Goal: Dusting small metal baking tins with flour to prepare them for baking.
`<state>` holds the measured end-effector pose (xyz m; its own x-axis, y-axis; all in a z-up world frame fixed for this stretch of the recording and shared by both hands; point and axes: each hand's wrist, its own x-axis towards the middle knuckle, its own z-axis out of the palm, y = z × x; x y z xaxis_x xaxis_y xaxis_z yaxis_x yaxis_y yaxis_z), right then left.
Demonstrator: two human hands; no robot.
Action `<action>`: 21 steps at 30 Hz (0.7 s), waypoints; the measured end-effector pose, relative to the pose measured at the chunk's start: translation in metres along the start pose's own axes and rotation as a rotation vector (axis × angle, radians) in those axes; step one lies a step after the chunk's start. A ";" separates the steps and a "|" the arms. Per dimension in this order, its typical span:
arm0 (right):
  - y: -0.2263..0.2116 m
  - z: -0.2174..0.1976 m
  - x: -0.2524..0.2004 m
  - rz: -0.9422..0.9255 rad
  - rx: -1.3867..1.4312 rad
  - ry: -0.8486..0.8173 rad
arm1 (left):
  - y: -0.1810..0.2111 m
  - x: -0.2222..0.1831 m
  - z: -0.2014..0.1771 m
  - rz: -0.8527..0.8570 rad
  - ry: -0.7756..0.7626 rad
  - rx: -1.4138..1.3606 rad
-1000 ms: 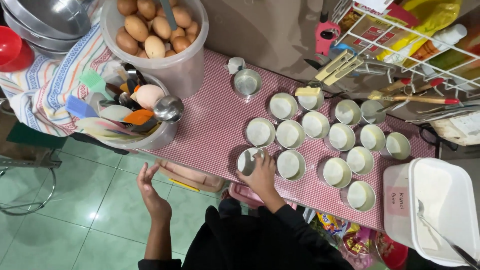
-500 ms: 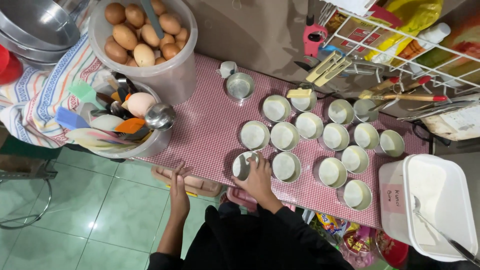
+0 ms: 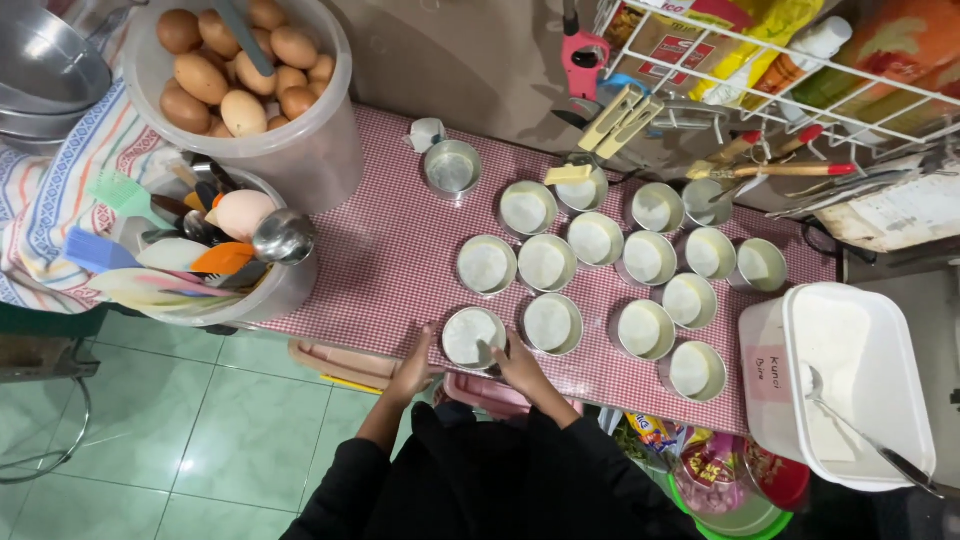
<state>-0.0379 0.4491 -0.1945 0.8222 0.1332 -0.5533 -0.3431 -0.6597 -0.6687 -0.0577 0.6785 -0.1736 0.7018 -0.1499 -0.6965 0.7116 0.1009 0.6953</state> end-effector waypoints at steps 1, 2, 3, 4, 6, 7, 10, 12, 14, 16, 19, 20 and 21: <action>0.000 0.001 -0.004 0.002 0.001 0.004 | -0.005 0.005 0.001 0.000 -0.004 0.002; -0.001 0.001 -0.007 0.018 0.261 -0.012 | -0.009 0.012 0.003 0.011 -0.002 -0.041; -0.001 0.001 -0.010 0.033 0.520 -0.028 | -0.013 0.018 0.005 0.021 -0.001 -0.084; -0.008 -0.004 -0.017 0.034 0.524 -0.024 | -0.017 0.023 0.000 0.020 -0.004 -0.079; -0.022 -0.017 -0.030 -0.062 0.725 -0.042 | -0.026 0.034 -0.009 0.187 -0.029 -0.173; -0.021 -0.029 -0.033 -0.061 0.730 -0.035 | -0.016 0.020 -0.001 0.186 -0.035 -0.167; -0.016 -0.078 -0.055 -0.201 0.783 -0.070 | 0.022 -0.020 0.036 0.359 -0.014 -0.046; -0.013 -0.128 -0.083 -0.284 0.714 0.007 | 0.058 -0.046 0.079 0.517 -0.077 0.012; -0.004 -0.183 -0.122 -0.252 0.558 0.115 | 0.071 -0.042 0.128 0.578 -0.202 0.014; 0.025 -0.231 -0.157 -0.207 0.400 0.230 | 0.085 -0.038 0.184 0.637 -0.340 0.014; 0.094 -0.289 -0.205 -0.189 0.382 0.460 | 0.101 -0.033 0.276 0.743 -0.607 0.145; 0.116 -0.308 -0.223 -0.247 0.297 0.587 | 0.102 -0.031 0.306 0.766 -0.703 0.167; 0.138 -0.325 -0.241 -0.300 0.206 0.712 | 0.102 -0.030 0.336 0.787 -0.800 0.187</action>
<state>-0.1352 0.0856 0.0082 0.9615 -0.2662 0.0682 -0.0809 -0.5117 -0.8553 -0.0182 0.3625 -0.0220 0.6807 -0.7013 0.2119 0.0193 0.3064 0.9517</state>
